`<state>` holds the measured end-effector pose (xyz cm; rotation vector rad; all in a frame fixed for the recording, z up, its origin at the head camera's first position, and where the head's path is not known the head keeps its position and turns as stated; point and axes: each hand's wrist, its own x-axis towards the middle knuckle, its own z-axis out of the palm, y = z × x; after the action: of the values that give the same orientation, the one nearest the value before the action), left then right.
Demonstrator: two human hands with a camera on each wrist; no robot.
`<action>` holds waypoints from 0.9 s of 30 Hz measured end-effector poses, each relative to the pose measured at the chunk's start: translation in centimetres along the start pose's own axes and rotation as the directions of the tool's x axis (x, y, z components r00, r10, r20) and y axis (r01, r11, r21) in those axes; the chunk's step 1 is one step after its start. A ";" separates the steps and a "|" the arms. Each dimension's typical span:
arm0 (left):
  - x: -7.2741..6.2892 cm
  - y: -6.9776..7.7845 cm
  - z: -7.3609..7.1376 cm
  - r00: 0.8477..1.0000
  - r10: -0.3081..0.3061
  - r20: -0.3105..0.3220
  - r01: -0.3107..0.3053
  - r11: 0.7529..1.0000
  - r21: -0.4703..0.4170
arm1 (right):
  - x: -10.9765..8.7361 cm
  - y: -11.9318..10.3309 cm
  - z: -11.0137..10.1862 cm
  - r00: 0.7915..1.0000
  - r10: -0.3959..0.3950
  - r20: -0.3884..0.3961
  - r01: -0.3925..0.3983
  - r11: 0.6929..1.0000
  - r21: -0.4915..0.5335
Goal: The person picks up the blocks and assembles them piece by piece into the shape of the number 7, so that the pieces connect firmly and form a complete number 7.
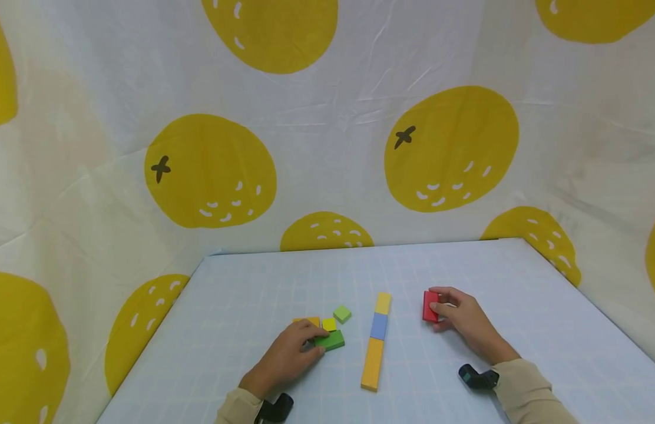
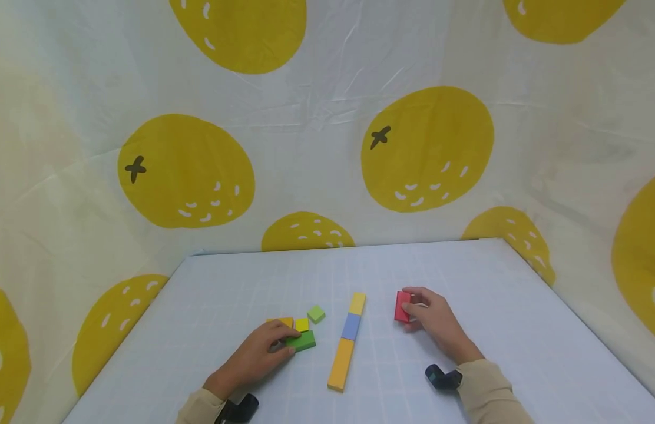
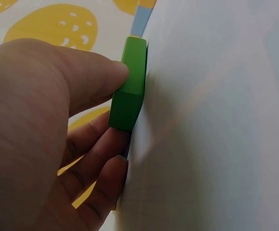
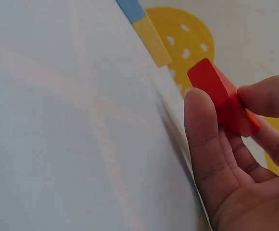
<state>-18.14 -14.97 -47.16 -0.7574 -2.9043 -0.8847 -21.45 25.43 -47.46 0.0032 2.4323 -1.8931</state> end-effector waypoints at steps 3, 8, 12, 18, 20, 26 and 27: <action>-0.1 -0.1 0.0 1.000 0.002 -0.001 -0.002 1.000 0.002 | -0.1 0.0 0.2 1.000 -0.008 0.009 0.008 1.000 0.017; -0.2 -0.2 0.0 1.000 0.005 -0.004 -0.005 1.000 0.000 | 0.1 -0.2 0.7 1.000 0.002 0.015 -0.002 1.000 0.001; -0.2 -0.3 0.1 1.000 0.010 -0.007 -0.010 1.000 -0.001 | 0.4 -0.5 1.1 1.000 0.002 0.015 -0.003 1.000 0.005; -0.3 -0.3 0.2 1.000 0.001 0.011 -0.001 1.000 -0.011 | 0.6 -0.4 1.5 1.000 0.022 0.016 -0.022 1.000 -0.005; -0.3 -0.2 0.2 1.000 0.003 0.007 -0.003 1.000 -0.002 | 0.8 -0.5 1.6 1.000 0.023 0.014 -0.023 1.000 -0.008; -0.1 0.1 0.0 1.000 0.006 -0.006 -0.006 1.000 0.018 | 1.5 -1.0 1.9 1.000 0.030 0.006 -0.030 0.999 -0.028; 0.0 0.1 0.0 1.000 0.003 -0.005 -0.003 1.000 0.017 | 1.6 -1.1 1.9 1.000 0.030 0.007 -0.029 0.999 -0.027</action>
<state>-18.08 -14.97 -47.11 -0.7566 -2.9022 -0.8595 -23.03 23.27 -46.97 0.0309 2.4388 -1.8456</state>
